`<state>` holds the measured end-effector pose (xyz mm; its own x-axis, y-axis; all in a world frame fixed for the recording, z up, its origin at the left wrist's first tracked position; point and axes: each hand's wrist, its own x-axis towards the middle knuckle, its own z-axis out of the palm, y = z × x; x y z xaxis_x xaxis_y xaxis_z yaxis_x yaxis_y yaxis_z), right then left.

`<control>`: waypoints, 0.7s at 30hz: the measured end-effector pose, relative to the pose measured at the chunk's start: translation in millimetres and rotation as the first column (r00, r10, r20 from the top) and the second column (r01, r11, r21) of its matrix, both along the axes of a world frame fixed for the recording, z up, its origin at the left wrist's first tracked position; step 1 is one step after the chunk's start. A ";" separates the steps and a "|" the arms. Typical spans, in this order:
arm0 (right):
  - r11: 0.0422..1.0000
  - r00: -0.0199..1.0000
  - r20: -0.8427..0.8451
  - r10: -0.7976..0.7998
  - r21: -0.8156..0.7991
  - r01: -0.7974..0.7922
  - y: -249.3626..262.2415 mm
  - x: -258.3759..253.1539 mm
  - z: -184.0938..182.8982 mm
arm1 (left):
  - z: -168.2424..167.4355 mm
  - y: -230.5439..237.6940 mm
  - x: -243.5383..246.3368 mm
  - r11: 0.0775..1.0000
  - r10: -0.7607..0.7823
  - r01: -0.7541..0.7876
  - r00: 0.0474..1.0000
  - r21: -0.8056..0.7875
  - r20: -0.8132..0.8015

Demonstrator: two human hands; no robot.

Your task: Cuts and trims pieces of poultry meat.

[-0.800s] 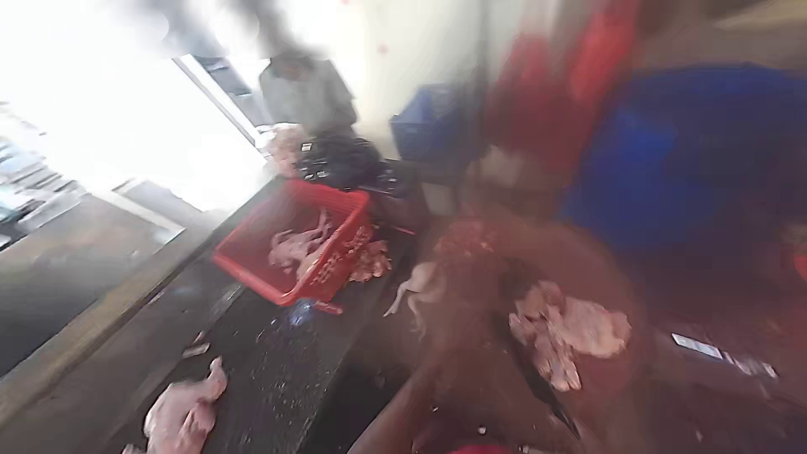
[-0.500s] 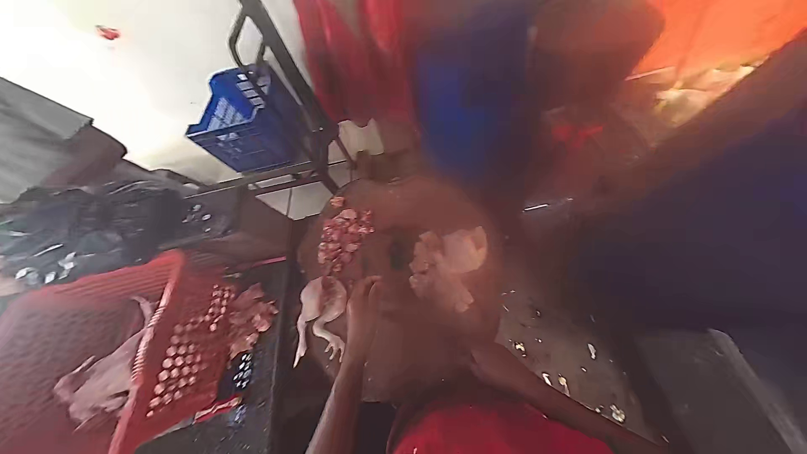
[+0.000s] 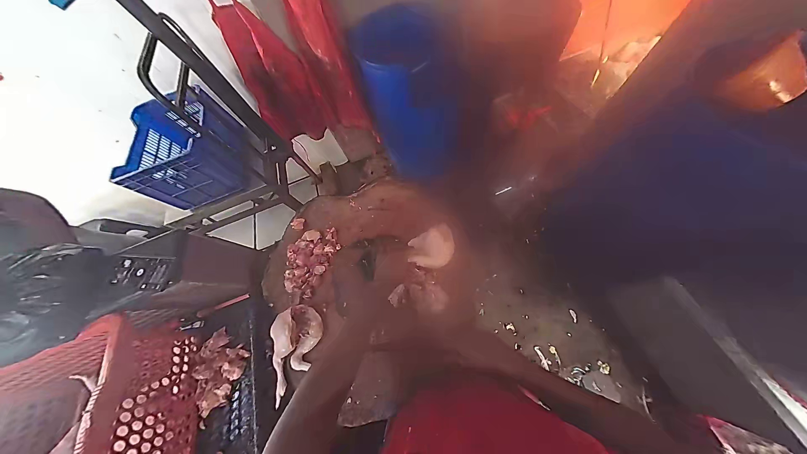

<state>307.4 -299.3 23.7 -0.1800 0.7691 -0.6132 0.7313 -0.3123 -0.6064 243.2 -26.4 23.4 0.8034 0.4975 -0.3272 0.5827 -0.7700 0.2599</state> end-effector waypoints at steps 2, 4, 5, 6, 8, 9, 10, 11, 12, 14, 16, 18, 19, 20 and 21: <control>0.998 0.999 0.007 0.046 0.048 -0.046 -2.0 26.3 -13.2 | 49.3 6.7 -12.6 0.967 0.207 -0.188 0.974 -0.172 0.097; 0.996 0.996 0.034 0.084 0.036 -0.085 13.3 60.6 -10.0 | 96.2 11.8 -31.9 0.886 0.397 -0.300 0.885 -0.353 0.243; 0.995 0.994 0.061 0.087 0.047 -0.090 24.9 76.6 -9.4 | 117.6 13.1 -46.8 0.854 0.460 -0.312 0.827 -0.417 0.323; 0.994 0.991 0.097 0.089 0.053 -0.094 38.2 90.2 -10.0 | 136.8 14.4 -66.2 0.832 0.502 -0.310 0.772 -0.460 0.390; 0.996 0.992 0.119 0.049 0.072 -0.058 68.3 110.9 -2.5 | 162.8 17.2 -115.4 0.821 0.539 -0.296 0.685 -0.489 0.490; 0.996 0.993 0.115 0.024 0.082 -0.033 83.9 120.3 3.3 | 170.0 16.5 -141.3 0.809 0.567 -0.319 0.641 -0.493 0.517; 0.996 0.993 0.115 0.007 0.090 -0.018 97.9 129.0 5.3 | 174.5 13.1 -166.9 0.791 0.602 -0.360 0.600 -0.495 0.526; 0.994 0.995 0.099 -0.024 0.106 0.013 108.7 134.9 7.3 | 177.0 7.1 -192.1 0.769 0.635 -0.398 0.565 -0.500 0.526; 0.990 0.994 0.094 -0.063 0.134 0.050 116.8 137.1 8.0 | 177.7 -1.6 -215.9 0.748 0.663 -0.436 0.534 -0.500 0.526; 0.972 0.981 0.104 -0.163 0.188 0.141 125.7 130.2 6.4 | 176.7 -23.6 -256.2 0.673 0.738 -0.568 0.479 -0.474 0.475; 0.965 0.971 0.052 -0.235 0.133 0.226 129.9 111.6 14.9 | 167.6 -43.5 -284.4 0.593 0.799 -0.675 0.426 -0.439 0.424; 0.946 0.945 -0.112 -0.306 0.073 0.315 126.8 88.0 -3.8 | 152.3 -57.7 -301.8 0.512 0.851 -0.740 0.367 -0.435 0.376; 0.934 0.918 -0.185 -0.350 -0.001 0.356 124.5 77.3 -17.3 | 144.6 -62.4 -304.3 0.483 0.869 -0.759 0.353 -0.437 0.347; 0.921 0.889 -0.242 -0.390 -0.087 0.380 122.8 68.3 -34.4 | 136.8 -65.5 -305.5 0.469 0.879 -0.766 0.355 -0.439 0.318; 0.901 0.851 -0.296 -0.434 -0.171 0.400 121.8 61.6 -47.8 | 129.8 -67.1 -304.4 0.470 0.880 -0.762 0.370 -0.446 0.297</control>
<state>369.0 -177.5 -24.2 -0.0547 0.7543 -0.6542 0.2910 -0.6147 -0.7331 -61.2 -93.5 153.2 0.0924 0.9612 -0.2598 0.6640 0.1350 0.7355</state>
